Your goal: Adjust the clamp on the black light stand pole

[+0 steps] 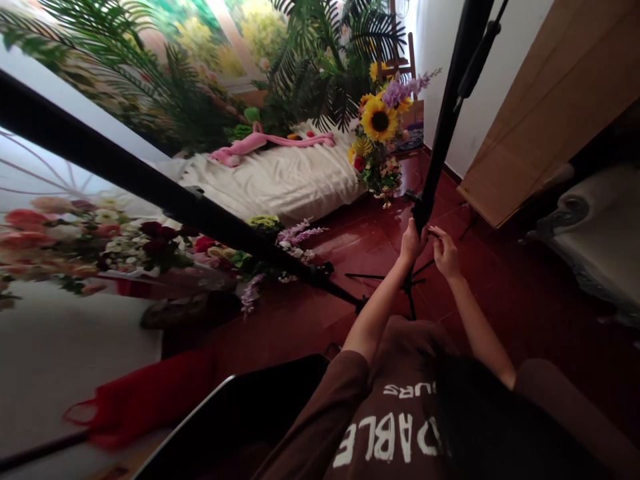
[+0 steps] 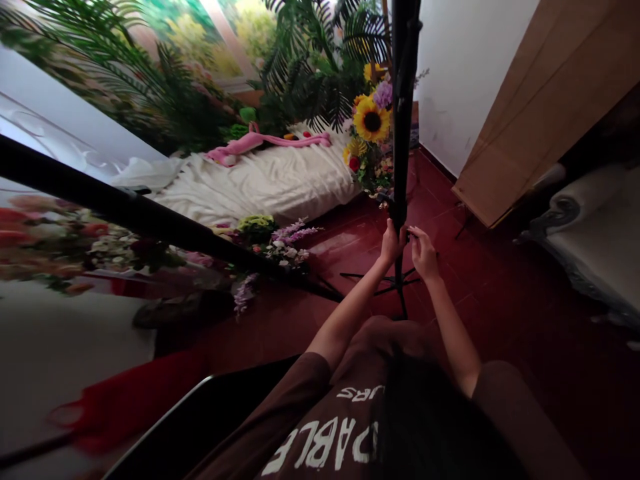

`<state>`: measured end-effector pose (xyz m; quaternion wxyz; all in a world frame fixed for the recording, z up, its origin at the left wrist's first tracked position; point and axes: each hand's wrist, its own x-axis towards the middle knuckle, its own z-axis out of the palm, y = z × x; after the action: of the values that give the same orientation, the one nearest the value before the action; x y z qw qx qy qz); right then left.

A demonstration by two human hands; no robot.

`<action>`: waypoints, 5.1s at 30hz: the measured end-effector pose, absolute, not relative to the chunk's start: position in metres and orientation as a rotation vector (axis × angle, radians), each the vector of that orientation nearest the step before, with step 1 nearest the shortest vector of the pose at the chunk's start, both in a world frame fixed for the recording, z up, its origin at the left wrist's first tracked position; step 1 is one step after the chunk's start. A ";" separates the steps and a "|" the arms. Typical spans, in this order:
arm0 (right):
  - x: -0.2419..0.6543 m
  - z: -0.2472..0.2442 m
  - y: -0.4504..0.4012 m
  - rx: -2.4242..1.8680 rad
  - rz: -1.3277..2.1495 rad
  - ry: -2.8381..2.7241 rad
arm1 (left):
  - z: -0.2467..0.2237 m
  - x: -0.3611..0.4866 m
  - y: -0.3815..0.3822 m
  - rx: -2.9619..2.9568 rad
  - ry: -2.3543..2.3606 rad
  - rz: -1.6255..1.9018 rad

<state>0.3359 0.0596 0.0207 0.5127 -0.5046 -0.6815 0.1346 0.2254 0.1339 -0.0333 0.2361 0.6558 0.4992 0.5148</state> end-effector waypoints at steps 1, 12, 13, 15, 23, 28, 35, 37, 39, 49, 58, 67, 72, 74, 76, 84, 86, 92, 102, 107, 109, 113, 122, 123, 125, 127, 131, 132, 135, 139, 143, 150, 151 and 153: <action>0.337 0.019 0.061 -1.222 0.343 -1.607 | -0.034 0.225 0.134 1.792 1.372 1.410; 0.347 0.008 0.068 -1.298 0.578 -1.404 | -0.032 0.225 0.132 1.733 1.385 1.399; 0.347 0.007 0.067 -1.313 0.603 -1.384 | -0.031 0.225 0.132 1.727 1.382 1.406; 0.347 0.005 0.067 -1.332 0.642 -1.353 | -0.031 0.225 0.131 1.718 1.391 1.404; 0.346 0.007 0.073 -1.389 0.750 -1.295 | -0.036 0.224 0.132 1.717 1.435 1.377; 0.340 0.012 0.081 -1.516 0.686 -1.283 | -0.040 0.225 0.133 1.720 1.423 1.390; 0.334 0.010 0.096 -1.714 0.633 -1.324 | -0.038 0.225 0.130 1.704 1.426 1.398; 0.333 0.009 0.097 -1.702 0.642 -1.296 | -0.033 0.226 0.127 1.684 1.389 1.428; 0.332 0.009 0.097 -1.678 0.647 -1.269 | -0.026 0.227 0.123 1.661 1.346 1.440; 0.307 -0.006 0.066 -1.521 0.864 -1.138 | -0.064 0.174 0.029 1.308 1.336 1.235; 0.269 -0.042 0.044 -1.446 1.329 -1.357 | -0.100 0.026 -0.058 0.557 1.960 1.422; 0.180 -0.005 0.053 -1.147 1.609 -1.617 | 0.009 -0.007 -0.027 0.755 1.882 1.959; 0.133 0.023 0.049 -0.977 1.803 -1.635 | 0.022 0.008 -0.002 0.886 1.778 2.114; 0.120 0.031 0.046 -0.968 1.816 -1.649 | 0.012 0.008 0.000 0.884 1.809 2.088; 0.111 0.039 0.044 -0.966 1.844 -1.655 | 0.001 0.004 0.001 0.884 1.842 2.028; 0.103 0.067 0.042 -1.201 2.293 -1.315 | -0.012 -0.017 0.000 1.117 1.895 1.968; 0.108 0.073 0.045 -1.163 2.582 -1.039 | -0.014 -0.018 0.001 1.131 1.898 1.961; 0.117 0.078 0.058 -0.728 3.006 -0.145 | -0.020 -0.014 0.008 1.075 1.957 2.054; 0.117 0.086 0.072 -0.772 3.133 -0.180 | -0.015 -0.006 0.013 1.027 2.078 2.154; 0.113 0.089 0.067 -0.889 2.893 -0.862 | -0.011 -0.005 0.014 1.030 2.129 2.145; 0.110 0.084 0.060 -0.989 2.548 -1.315 | -0.011 -0.006 0.014 1.044 2.144 2.140; 0.112 0.063 0.049 -1.022 1.775 -1.896 | -0.013 -0.007 0.013 1.093 2.151 2.105; 0.118 0.066 0.079 -0.823 1.131 -2.116 | -0.010 -0.006 0.012 1.087 2.145 2.108; 0.115 0.075 0.081 -0.786 1.140 -2.070 | -0.010 -0.006 0.012 1.078 2.146 2.116; 0.108 0.099 0.081 -0.688 1.166 -2.005 | -0.010 -0.005 0.012 1.061 2.147 2.134; 0.100 0.125 0.076 -0.548 1.216 -1.976 | -0.010 -0.005 0.012 1.058 2.140 2.146; 0.080 0.172 0.065 -0.302 1.157 -1.999 | -0.009 -0.006 0.011 1.078 2.104 2.151; 0.074 0.181 0.064 -0.265 1.109 -2.021 | -0.008 -0.006 0.011 1.075 2.095 2.156; 0.058 0.198 0.063 -0.203 0.974 -2.082 | -0.008 -0.006 0.010 1.062 2.088 2.159; 0.045 0.204 0.066 -0.210 0.862 -2.101 | -0.011 -0.006 0.011 1.045 2.112 2.134; 0.042 0.198 0.069 -0.212 0.749 -2.146 | -0.014 -0.008 0.013 1.065 2.089 2.140; 0.043 0.200 0.072 -0.216 0.725 -2.144 | -0.013 -0.007 0.011 1.072 2.089 2.145; 0.044 0.199 0.071 -0.239 0.759 -2.140 | -0.012 -0.007 0.011 1.078 2.081 2.140; 0.047 0.190 0.067 -0.291 0.852 -2.142 | -0.011 -0.006 0.011 1.098 2.061 2.127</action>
<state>0.0475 0.0669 0.1900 0.3976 -0.1150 -0.8458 0.3365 -0.0060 0.0106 -0.0108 -0.0083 0.3476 0.6525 0.6733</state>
